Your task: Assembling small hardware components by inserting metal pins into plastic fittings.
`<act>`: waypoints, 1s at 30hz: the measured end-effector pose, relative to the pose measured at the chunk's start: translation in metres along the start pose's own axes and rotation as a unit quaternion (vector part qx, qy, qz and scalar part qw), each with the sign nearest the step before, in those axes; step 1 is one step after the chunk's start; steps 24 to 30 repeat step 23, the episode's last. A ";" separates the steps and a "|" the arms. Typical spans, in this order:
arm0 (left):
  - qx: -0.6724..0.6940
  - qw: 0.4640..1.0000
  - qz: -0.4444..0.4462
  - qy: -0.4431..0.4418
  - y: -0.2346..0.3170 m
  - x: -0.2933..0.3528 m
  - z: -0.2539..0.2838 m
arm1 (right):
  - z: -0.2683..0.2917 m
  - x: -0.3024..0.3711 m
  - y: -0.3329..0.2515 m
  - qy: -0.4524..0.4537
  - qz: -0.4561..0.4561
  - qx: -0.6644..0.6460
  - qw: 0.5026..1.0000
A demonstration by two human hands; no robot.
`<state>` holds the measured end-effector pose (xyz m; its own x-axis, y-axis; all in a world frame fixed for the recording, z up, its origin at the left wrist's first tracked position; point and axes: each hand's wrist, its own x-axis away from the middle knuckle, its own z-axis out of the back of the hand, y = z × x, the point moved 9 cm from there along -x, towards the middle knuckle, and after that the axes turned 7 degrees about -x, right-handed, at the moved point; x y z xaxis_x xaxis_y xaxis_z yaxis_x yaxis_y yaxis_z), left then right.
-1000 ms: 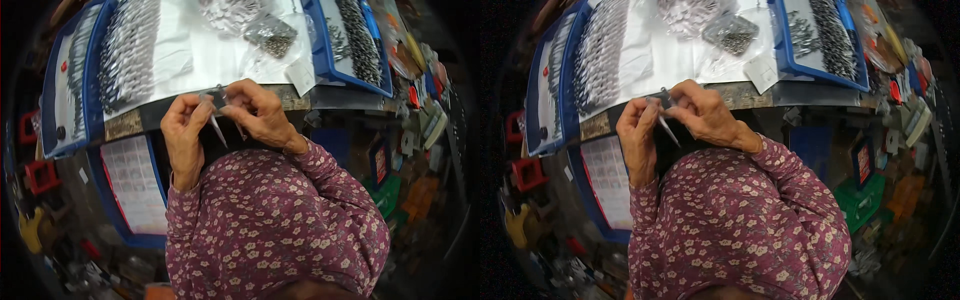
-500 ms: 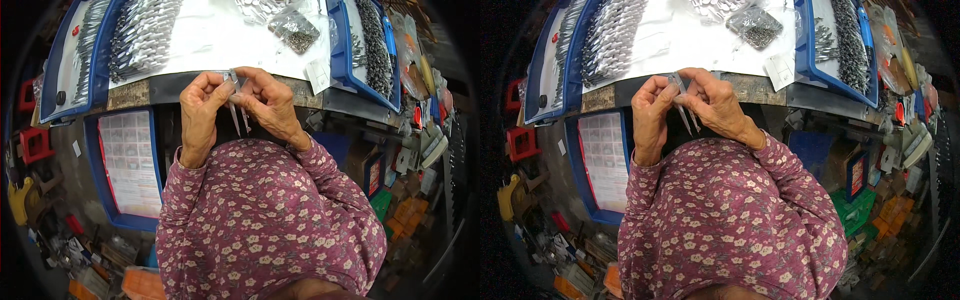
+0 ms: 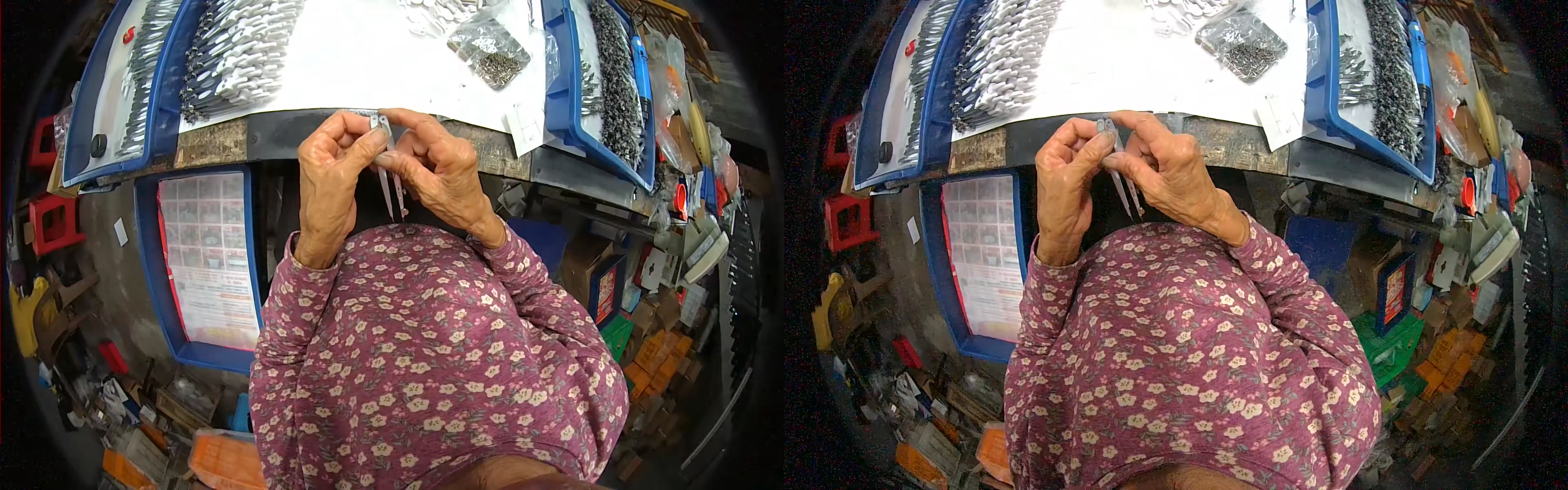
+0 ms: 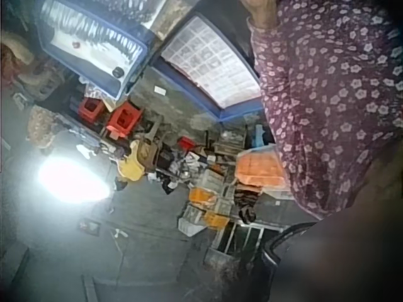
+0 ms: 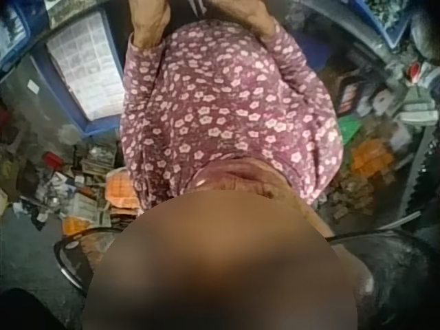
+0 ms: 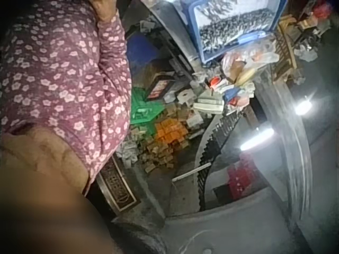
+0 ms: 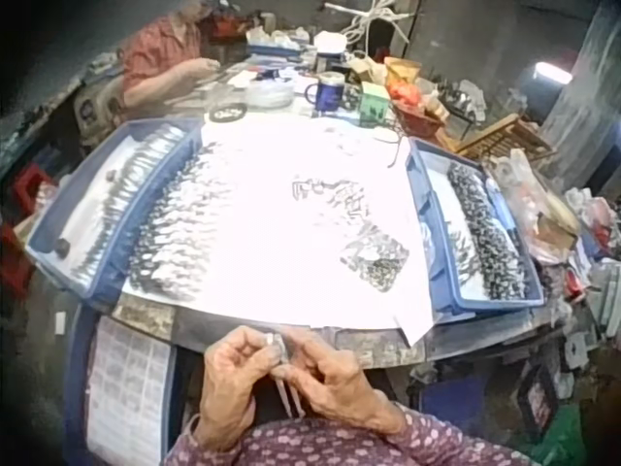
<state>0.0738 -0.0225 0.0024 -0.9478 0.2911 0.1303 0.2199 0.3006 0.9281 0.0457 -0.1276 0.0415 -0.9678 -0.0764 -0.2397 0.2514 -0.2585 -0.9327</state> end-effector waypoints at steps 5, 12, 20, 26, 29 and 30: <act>0.000 1.000 0.006 -0.003 -0.003 0.000 0.000 | -0.001 0.001 0.001 0.000 0.008 0.014 1.000; -0.003 1.000 0.004 -0.013 -0.008 -0.001 0.001 | -0.001 0.004 0.002 0.015 0.035 0.011 0.999; -0.012 1.000 0.022 -0.012 -0.014 0.000 0.004 | -0.003 0.007 0.003 0.011 0.024 0.012 1.000; -0.021 0.999 0.025 -0.017 -0.015 0.001 0.006 | -0.005 0.009 0.005 0.014 0.035 0.019 0.999; -0.021 0.999 0.025 -0.017 -0.015 0.001 0.006 | -0.005 0.009 0.005 0.014 0.035 0.019 0.999; -0.021 0.999 0.025 -0.017 -0.015 0.001 0.006 | -0.005 0.009 0.005 0.014 0.035 0.019 0.999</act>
